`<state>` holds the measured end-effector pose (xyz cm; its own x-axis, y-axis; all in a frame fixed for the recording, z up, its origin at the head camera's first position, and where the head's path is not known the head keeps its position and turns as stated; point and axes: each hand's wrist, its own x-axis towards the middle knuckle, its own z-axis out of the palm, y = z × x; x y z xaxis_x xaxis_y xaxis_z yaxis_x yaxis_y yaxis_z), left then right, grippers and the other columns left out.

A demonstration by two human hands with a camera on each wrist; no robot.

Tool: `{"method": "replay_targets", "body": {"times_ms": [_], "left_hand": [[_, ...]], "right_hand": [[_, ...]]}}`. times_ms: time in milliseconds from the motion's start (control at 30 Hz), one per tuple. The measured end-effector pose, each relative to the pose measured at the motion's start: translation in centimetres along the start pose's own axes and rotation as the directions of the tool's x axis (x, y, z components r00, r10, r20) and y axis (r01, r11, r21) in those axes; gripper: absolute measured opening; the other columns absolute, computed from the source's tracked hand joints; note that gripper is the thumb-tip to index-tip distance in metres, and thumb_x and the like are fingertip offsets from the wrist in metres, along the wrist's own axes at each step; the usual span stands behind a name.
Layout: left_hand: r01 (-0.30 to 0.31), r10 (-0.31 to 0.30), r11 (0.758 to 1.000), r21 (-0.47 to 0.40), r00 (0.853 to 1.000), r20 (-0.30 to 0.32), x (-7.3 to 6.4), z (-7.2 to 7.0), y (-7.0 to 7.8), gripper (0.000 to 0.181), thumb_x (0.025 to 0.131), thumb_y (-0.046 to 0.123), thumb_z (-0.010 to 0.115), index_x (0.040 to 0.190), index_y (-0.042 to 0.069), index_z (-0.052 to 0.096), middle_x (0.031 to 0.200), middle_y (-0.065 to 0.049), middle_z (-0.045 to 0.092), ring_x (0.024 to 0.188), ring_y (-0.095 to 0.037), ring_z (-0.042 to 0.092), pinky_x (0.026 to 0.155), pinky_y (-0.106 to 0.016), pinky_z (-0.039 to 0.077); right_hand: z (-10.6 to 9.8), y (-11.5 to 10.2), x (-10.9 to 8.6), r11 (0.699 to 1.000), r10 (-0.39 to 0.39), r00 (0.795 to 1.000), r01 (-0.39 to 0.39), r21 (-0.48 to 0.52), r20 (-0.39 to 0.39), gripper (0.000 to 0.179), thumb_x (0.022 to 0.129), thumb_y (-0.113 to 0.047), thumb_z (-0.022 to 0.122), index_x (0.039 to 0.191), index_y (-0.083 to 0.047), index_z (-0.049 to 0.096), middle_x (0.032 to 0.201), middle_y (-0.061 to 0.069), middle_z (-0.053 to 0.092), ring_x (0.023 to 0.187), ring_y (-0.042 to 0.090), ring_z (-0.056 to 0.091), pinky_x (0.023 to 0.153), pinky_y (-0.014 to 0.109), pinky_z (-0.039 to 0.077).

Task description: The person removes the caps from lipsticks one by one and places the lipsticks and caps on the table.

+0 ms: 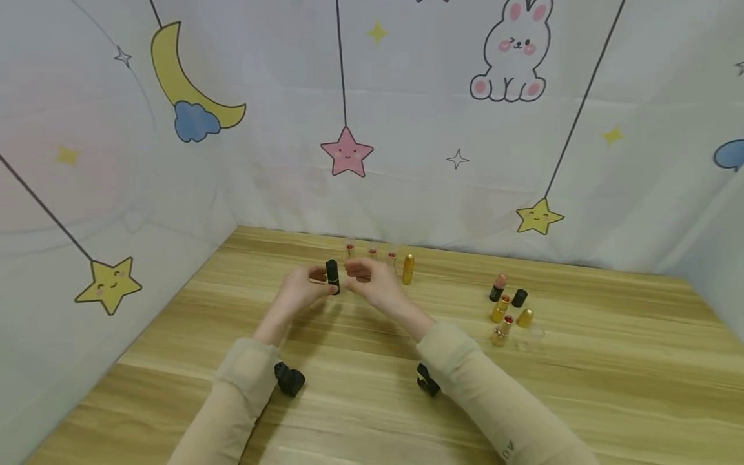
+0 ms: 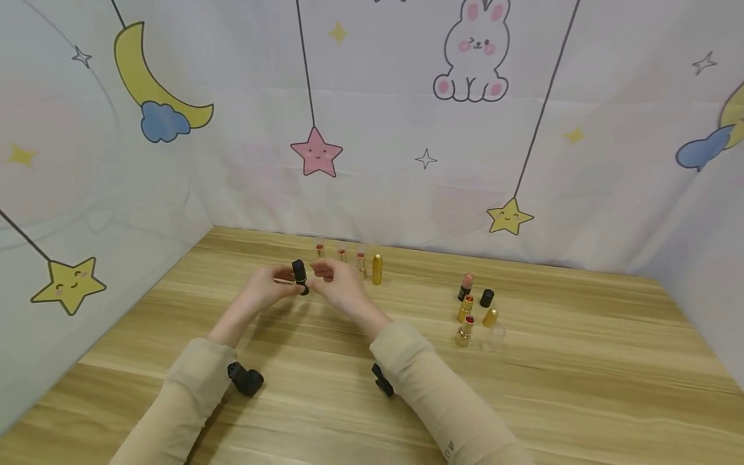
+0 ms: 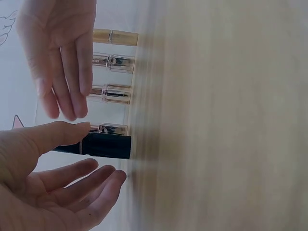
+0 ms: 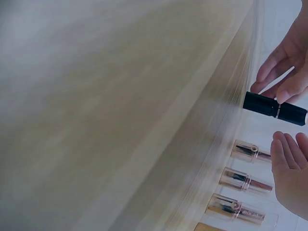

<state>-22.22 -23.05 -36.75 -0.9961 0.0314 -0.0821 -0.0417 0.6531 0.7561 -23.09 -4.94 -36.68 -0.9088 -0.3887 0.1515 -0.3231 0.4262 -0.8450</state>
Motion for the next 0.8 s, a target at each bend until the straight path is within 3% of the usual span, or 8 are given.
{"method": "replay_targets", "body": {"times_ms": [333, 800], "left_hand": [[-0.041, 0.041, 0.999, -0.026, 0.999, 0.019, 1.0, 0.2, -0.4, 0.039, 0.089, 0.020, 0.068, 0.124, 0.003, 0.061, 0.124, -0.017, 0.064, 0.119, -0.036, 0.057, 0.101, -0.051, 0.044], [-0.020, 0.020, 1.000, 0.015, 1.000, -0.003, 1.3, 0.5, -0.7, 0.038, 0.087, 0.018, 0.070, 0.121, 0.001, 0.063, 0.121, -0.018, 0.066, 0.120, -0.038, 0.056, 0.102, -0.051, 0.043]], "right_hand": [[1.2, -0.7, 1.8, 0.999, 0.006, 0.999, -0.004, 0.051, -0.032, 0.044, 0.091, -0.015, 0.066, 0.133, -0.005, 0.055, 0.132, 0.014, 0.060, 0.123, 0.029, 0.057, 0.104, 0.038, 0.046], [2.9, -0.6, 3.1, 0.999, 0.001, 0.998, 0.001, 0.042, -0.059, 0.040, 0.092, -0.012, 0.064, 0.130, -0.004, 0.058, 0.126, 0.015, 0.064, 0.116, 0.028, 0.062, 0.098, 0.035, 0.050]]}}
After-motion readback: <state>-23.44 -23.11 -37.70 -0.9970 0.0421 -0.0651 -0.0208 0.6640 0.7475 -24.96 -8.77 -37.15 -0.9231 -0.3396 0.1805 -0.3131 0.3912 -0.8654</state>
